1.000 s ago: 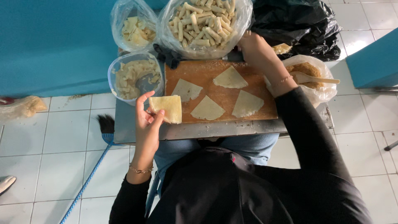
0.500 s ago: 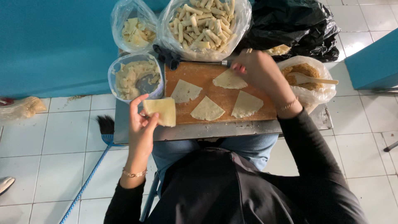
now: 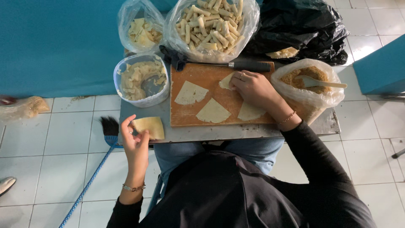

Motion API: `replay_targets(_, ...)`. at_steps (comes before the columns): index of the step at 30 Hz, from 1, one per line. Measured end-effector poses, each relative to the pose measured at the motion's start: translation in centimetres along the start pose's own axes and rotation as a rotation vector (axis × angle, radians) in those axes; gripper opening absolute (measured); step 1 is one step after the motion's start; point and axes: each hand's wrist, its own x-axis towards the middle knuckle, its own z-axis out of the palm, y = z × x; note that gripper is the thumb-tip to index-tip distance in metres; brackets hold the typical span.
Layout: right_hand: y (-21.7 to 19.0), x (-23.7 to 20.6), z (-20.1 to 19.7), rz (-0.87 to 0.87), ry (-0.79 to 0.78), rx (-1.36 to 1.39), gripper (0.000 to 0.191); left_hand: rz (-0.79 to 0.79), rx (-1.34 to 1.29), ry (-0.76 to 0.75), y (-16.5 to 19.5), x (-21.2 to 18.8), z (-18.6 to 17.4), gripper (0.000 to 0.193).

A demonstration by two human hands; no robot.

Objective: The person flattens pieces of dough on a wooden board, spoons brown sugar filling from a bag onto the dough, and folds the dough over the filling into triangular pastries, setting finished pieces on the board. They also use a knife to cut a flattened dough round into smaller pieces before filling and folding them.

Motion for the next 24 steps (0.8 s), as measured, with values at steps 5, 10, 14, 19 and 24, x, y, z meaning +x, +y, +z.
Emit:
replay_targets(5,0.0,0.2,-0.7,0.024,0.013,0.116,0.018,0.018,0.159,-0.028,0.3,0.2,0.4,0.056)
replay_targets(10,-0.1,0.1,-0.2,0.061,-0.026,0.067,0.011,-0.023,0.235,-0.052,0.9,0.5,0.7,0.053)
replay_targets(14,0.0,-0.2,0.7,-0.025,-0.009,0.018,0.009,0.008,0.178,-0.083,0.8,0.8,0.8,0.051)
replay_targets(19,-0.2,-0.4,0.7,-0.150,-0.019,0.101,0.014,-0.045,0.015,-0.128,0.6,0.8,1.1,0.047)
replay_targets(24,-1.9,1.5,-0.4,-0.090,-0.026,0.233,0.015,-0.066,0.611,-0.061,0.9,0.7,2.1,0.045)
